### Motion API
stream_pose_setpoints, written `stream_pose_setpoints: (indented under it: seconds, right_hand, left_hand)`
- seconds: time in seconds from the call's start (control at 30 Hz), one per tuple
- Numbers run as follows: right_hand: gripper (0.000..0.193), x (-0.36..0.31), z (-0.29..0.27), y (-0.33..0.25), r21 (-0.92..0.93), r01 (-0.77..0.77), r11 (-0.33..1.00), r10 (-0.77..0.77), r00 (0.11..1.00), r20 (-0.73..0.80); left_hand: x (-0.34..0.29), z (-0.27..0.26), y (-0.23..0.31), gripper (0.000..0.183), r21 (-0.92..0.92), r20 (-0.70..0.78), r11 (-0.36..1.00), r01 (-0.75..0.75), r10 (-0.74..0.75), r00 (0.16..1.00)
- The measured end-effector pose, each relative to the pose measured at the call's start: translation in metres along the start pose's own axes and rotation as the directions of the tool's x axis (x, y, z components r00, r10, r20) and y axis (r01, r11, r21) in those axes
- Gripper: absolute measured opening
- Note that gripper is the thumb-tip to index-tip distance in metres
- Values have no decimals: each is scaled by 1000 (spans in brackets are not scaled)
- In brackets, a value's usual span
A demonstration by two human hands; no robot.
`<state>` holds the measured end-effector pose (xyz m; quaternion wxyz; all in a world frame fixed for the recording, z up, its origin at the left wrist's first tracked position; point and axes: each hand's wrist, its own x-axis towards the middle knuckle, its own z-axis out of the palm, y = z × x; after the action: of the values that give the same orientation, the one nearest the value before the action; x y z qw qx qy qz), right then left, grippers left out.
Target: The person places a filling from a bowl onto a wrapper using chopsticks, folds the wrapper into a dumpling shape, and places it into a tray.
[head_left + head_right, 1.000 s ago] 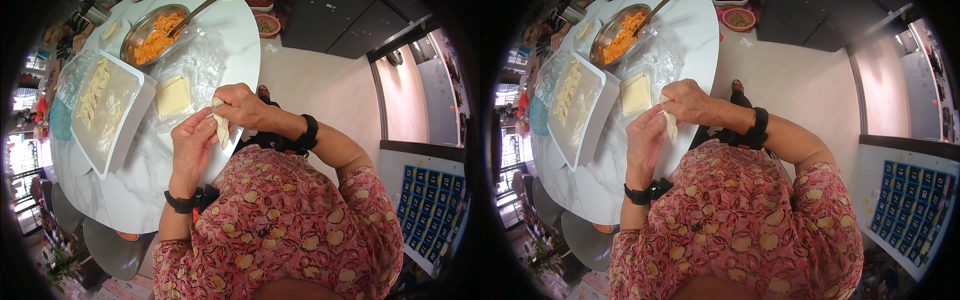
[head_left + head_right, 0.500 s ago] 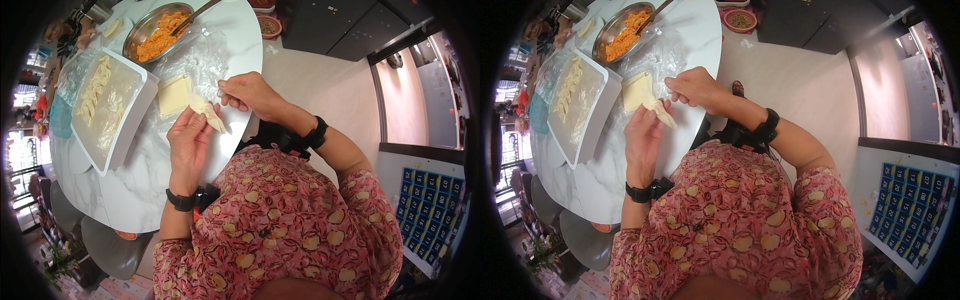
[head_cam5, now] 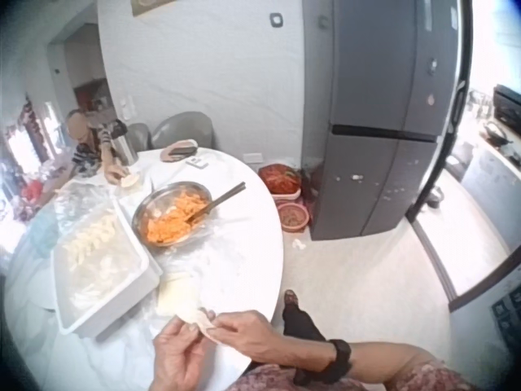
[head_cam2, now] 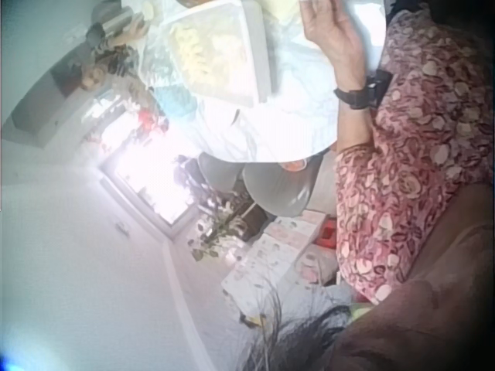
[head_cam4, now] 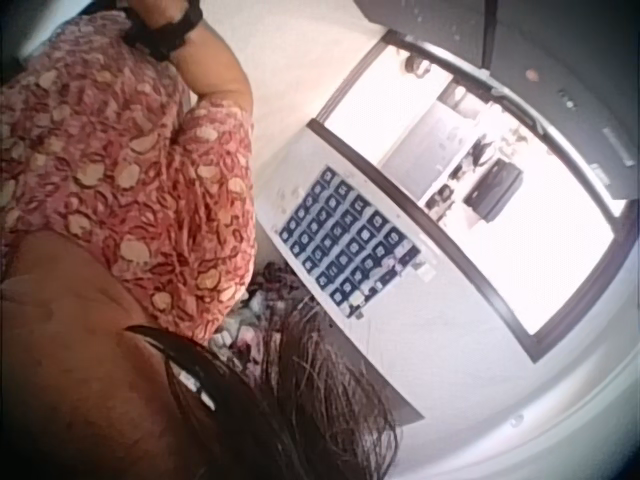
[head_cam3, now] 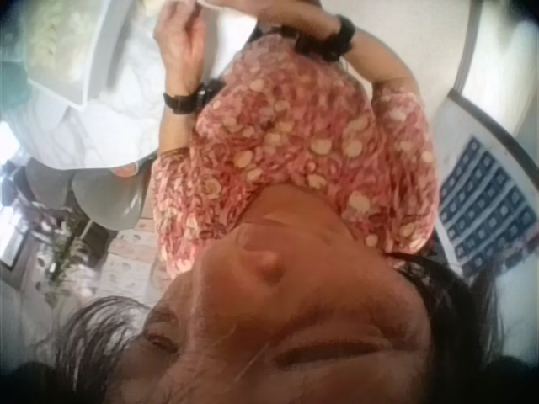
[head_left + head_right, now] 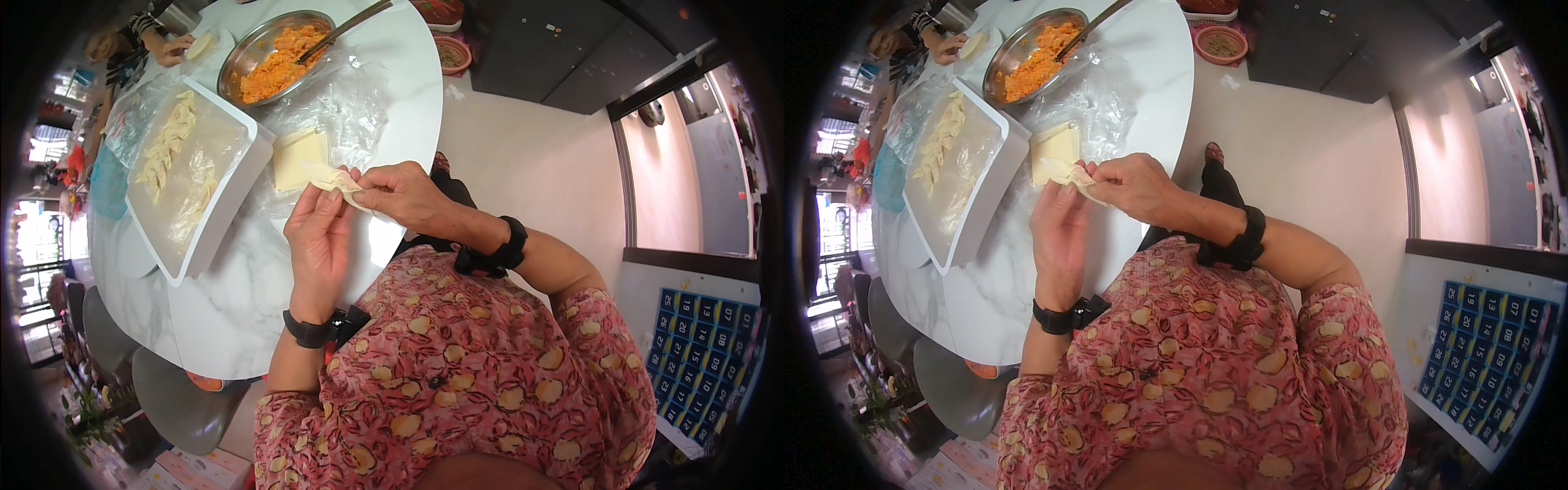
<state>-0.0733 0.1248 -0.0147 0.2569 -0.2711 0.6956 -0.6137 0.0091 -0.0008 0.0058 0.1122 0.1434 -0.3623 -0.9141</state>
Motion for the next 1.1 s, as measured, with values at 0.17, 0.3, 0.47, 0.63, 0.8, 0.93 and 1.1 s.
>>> stream_pose_setpoints:
  seconds: [0.17, 0.3, 0.47, 0.63, 0.8, 0.93, 1.1]
  right_hand:
    - [24, 0, -1, 0, -75, 108, 991, -108, 994, 10]
    - [30, 0, 2, 1, -259, 267, 928, -286, 957, -37]
    - [29, -1, 3, -2, -276, 252, 928, -268, 963, -23]
    - [18, 1, -4, 4, -273, 282, 920, -280, 959, 48]
    - [24, 4, 5, -2, -290, 370, 883, -389, 921, -10]
    - [21, 1, 3, -13, -217, 311, 925, -316, 949, 14]
    - [22, 2, 9, -24, -82, 165, 983, -161, 986, 53]
  left_hand:
    - [1, -3, 4, 26, -79, -26, 997, 13, -15, 1000]
    - [6, -7, 5, 22, -49, -84, 998, 31, -36, 996]
    - [7, -4, 5, 12, 26, -144, 999, 37, -33, 989]
    - [11, -5, 1, 9, 33, -174, 999, 23, -17, 985]
    - [9, -10, -2, 9, 74, -182, 997, -30, 43, 982]
    - [6, -3, 0, 11, 77, -216, 997, -29, 45, 975]
    - [-1, 2, 14, 12, 124, -178, 990, -70, 92, 980]
